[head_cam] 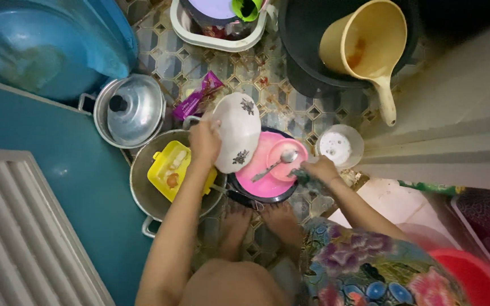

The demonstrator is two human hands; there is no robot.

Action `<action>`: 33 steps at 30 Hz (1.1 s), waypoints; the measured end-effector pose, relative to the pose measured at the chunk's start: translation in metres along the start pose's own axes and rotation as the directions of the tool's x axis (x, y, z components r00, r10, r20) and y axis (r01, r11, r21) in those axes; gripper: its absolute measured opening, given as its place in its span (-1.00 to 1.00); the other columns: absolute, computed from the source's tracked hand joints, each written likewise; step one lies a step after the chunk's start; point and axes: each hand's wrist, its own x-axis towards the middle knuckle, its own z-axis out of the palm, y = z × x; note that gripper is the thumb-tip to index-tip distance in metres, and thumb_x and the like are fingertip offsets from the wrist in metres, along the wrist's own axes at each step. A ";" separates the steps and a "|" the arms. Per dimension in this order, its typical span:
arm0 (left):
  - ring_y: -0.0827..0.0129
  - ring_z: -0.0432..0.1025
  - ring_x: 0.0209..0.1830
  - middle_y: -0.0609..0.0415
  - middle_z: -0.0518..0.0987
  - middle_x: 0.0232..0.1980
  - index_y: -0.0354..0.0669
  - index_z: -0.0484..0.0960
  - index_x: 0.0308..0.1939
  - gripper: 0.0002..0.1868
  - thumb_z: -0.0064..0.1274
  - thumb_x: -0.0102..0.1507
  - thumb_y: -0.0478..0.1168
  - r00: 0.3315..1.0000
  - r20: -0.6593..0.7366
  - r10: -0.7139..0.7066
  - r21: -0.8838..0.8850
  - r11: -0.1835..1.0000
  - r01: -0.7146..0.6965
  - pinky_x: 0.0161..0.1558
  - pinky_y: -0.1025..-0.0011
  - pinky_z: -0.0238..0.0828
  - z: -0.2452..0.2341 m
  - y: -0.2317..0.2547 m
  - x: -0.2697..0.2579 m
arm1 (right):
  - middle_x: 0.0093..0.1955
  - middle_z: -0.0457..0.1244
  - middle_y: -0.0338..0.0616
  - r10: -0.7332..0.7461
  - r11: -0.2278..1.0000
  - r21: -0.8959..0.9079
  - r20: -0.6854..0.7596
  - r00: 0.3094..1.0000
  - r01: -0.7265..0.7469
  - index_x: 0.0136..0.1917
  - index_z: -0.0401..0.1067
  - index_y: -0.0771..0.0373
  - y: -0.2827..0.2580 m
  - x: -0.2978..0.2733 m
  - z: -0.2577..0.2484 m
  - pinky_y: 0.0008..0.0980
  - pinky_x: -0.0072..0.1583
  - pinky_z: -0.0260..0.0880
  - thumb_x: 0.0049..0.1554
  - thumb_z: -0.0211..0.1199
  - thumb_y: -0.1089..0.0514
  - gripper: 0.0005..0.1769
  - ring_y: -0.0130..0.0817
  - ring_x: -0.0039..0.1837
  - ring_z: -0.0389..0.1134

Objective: Washing various kitchen utensils, plates, and bowls using a sponge and soap in a basin on the floor.

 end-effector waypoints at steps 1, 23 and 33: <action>-0.27 0.53 -0.08 -0.39 0.63 -0.17 -0.24 0.65 -0.08 -0.81 0.07 0.32 -0.21 0.997 0.067 -0.043 0.019 0.999 0.041 0.02 -0.07 0.43 0.006 -0.001 0.001 | 0.10 0.34 0.51 -0.046 0.999 0.022 0.001 0.999 0.046 0.13 0.40 0.66 0.005 -0.003 -0.011 -0.06 0.20 0.43 -0.14 0.41 -0.42 0.05 0.24 0.17 0.43; -0.15 0.51 -0.04 -0.27 0.64 -0.11 -0.27 0.70 -0.22 -0.80 -0.04 0.20 -0.34 0.966 -0.256 0.038 -0.089 0.994 -0.063 0.06 0.03 0.45 -0.026 -0.051 -0.088 | 0.11 0.35 0.30 -0.254 0.934 -0.204 0.198 0.947 0.294 0.07 0.64 0.20 -0.092 -0.034 0.003 0.02 0.21 0.38 -0.12 0.19 -0.46 -0.20 0.23 0.16 0.39; -0.16 0.19 0.42 -0.29 0.29 0.42 -0.28 0.34 0.37 -0.28 0.08 0.21 0.01 0.884 0.004 -0.467 0.293 0.846 0.446 0.36 0.02 -0.01 0.017 -0.142 -0.080 | 0.16 0.35 0.24 -0.128 0.877 -0.445 0.147 0.981 0.181 0.13 0.55 0.33 -0.151 -0.083 -0.055 0.00 0.21 0.42 -0.05 0.27 -0.54 -0.09 0.15 0.21 0.41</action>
